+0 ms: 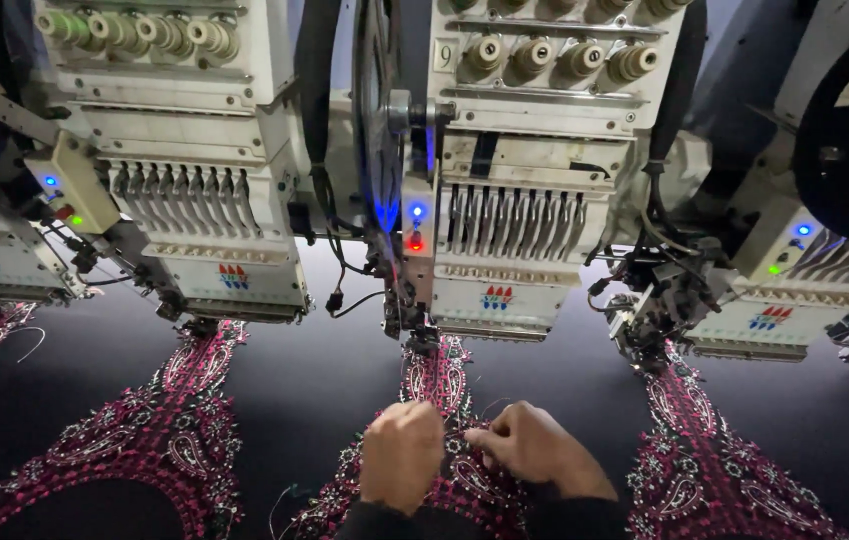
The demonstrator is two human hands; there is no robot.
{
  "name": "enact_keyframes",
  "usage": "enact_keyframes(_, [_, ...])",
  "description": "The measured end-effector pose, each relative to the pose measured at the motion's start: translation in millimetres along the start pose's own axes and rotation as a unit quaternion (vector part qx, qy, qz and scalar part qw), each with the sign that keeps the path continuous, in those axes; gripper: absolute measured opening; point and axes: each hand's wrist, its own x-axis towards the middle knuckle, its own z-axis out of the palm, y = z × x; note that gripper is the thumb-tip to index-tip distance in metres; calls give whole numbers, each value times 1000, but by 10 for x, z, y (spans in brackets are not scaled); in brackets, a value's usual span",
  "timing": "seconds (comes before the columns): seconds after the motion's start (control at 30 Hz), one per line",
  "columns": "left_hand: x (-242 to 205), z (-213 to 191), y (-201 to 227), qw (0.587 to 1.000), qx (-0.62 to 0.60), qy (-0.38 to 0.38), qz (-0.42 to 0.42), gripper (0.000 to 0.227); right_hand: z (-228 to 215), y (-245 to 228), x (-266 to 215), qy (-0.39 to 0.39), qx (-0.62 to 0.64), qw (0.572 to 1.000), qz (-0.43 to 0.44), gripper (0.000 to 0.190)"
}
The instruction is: The person threads a pink thread through the needle area of a multi-head industrial embroidery machine. They pull the thread through the mechanism and tie it to the existing thread on the fabric below to secure it.
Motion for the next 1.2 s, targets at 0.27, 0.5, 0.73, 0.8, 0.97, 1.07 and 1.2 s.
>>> enact_keyframes(0.27, [97, -321, -28, 968, -122, 35, -217, 49, -86, -246, 15, 173, 157, 971, 49, 34])
enact_keyframes(0.5, [94, -309, -84, 967, -125, 20, -222, 51, -176, -766, 366, 342, 233, 907, -77, 34])
enact_keyframes(0.73, [174, -383, -66, 953, -132, -10, -271, 53, -315, -1035, 499, 348, 337, 873, -64, 23])
enact_keyframes(0.8, [222, -466, -33, 938, -140, -35, -314, 51, -311, -845, 597, 308, 351, 883, -57, 25])
enact_keyframes(0.97, [334, -507, 30, 935, -183, 44, -300, 42, -372, -392, 677, 196, 238, 945, -106, 21])
enact_keyframes(1.07, [744, -689, 235, 905, -257, 34, -337, 32, -378, -326, 692, 196, 152, 944, -216, 26])
enact_keyframes(1.2, [1168, -782, 232, 908, -336, -35, -248, 46, -321, -269, 767, 125, 125, 961, -215, 8])
